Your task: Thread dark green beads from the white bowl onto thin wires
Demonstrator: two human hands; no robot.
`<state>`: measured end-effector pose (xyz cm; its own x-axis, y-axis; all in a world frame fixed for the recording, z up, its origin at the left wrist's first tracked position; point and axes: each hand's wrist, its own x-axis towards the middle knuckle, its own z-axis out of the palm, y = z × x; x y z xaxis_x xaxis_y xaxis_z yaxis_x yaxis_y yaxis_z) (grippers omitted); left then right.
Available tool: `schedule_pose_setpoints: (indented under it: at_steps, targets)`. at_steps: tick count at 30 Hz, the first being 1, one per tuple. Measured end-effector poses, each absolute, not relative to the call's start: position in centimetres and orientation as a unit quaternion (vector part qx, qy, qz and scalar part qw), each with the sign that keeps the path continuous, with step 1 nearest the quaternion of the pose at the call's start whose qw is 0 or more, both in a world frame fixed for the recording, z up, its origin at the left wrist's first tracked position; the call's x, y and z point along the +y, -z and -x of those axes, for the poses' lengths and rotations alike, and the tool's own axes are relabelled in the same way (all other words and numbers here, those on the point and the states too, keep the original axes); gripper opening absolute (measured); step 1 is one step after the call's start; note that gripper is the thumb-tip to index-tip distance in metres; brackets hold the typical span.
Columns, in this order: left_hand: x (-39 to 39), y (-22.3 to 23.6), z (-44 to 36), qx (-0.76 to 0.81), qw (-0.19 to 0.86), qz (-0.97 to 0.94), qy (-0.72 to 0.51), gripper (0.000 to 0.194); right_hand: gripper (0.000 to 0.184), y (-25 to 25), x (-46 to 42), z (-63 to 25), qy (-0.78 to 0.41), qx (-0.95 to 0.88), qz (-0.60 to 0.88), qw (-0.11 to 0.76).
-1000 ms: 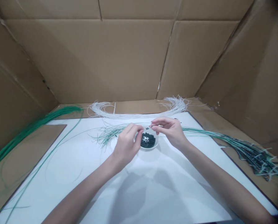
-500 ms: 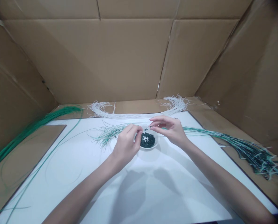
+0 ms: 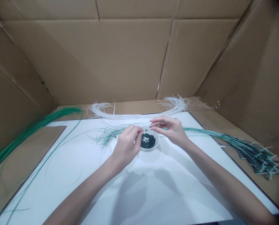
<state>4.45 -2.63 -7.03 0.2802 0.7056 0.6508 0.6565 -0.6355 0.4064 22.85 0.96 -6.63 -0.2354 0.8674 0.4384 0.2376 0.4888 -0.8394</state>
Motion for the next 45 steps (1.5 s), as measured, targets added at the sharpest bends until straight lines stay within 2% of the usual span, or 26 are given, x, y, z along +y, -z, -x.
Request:
schedule_pose_setpoints:
  at_steps: [45]
  targets:
    - [-2.73, 6.82, -4.50, 0.423, 0.027, -0.794, -0.435, 0.011, 0.025, 6.82, 1.16, -22.94, -0.347, -0.710, 0.384, 0.477]
